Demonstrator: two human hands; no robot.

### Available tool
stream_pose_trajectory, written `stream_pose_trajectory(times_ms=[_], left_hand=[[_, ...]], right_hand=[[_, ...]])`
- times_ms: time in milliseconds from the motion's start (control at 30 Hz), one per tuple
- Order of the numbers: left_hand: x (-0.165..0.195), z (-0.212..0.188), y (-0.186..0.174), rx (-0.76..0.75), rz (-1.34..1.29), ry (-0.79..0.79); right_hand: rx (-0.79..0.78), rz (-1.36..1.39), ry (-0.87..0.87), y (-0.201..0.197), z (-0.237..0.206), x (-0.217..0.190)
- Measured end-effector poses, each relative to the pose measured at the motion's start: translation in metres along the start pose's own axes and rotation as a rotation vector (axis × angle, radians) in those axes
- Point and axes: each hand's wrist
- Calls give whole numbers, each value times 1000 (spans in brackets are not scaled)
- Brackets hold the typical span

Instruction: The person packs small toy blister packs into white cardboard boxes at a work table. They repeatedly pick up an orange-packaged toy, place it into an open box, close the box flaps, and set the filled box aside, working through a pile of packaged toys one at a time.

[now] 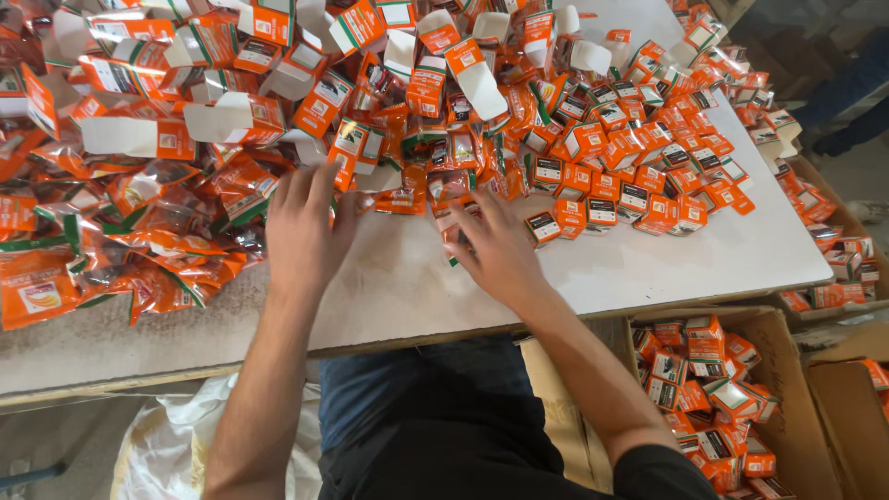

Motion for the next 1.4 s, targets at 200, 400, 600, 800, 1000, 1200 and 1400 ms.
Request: stream_pose_trajectory(times_ms=[200,400,600,800,1000,1200,1400], left_hand=[[-17,67,42,-161,129,44],[-7,53,34,64,-235,-14],[31,-40,14,50,-467,-144],[66,-118,32,41,-257,-65],[93,-123,30,32,-284,136],[78,-108,-4,-257,-425,35],[72,-104,-2,-98,-234,166]], right_hand=[[-390,-79,61,22,9,-12],[-71,149,-28,16,-28,-16],[-125,234,17,24,-47,-7],[-45,548,277,10,-55,-28],[-48,579,344,2,-40,-60],[-26,341,79,-4,-30,-45],[-176,565,374,5,-36,-41]])
Point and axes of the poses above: each hand's wrist, its own z-axis towards the middle knuckle, its own y-axis out of the palm, x = y × z, and after that the axes turned 2 degrees about y, right-handed
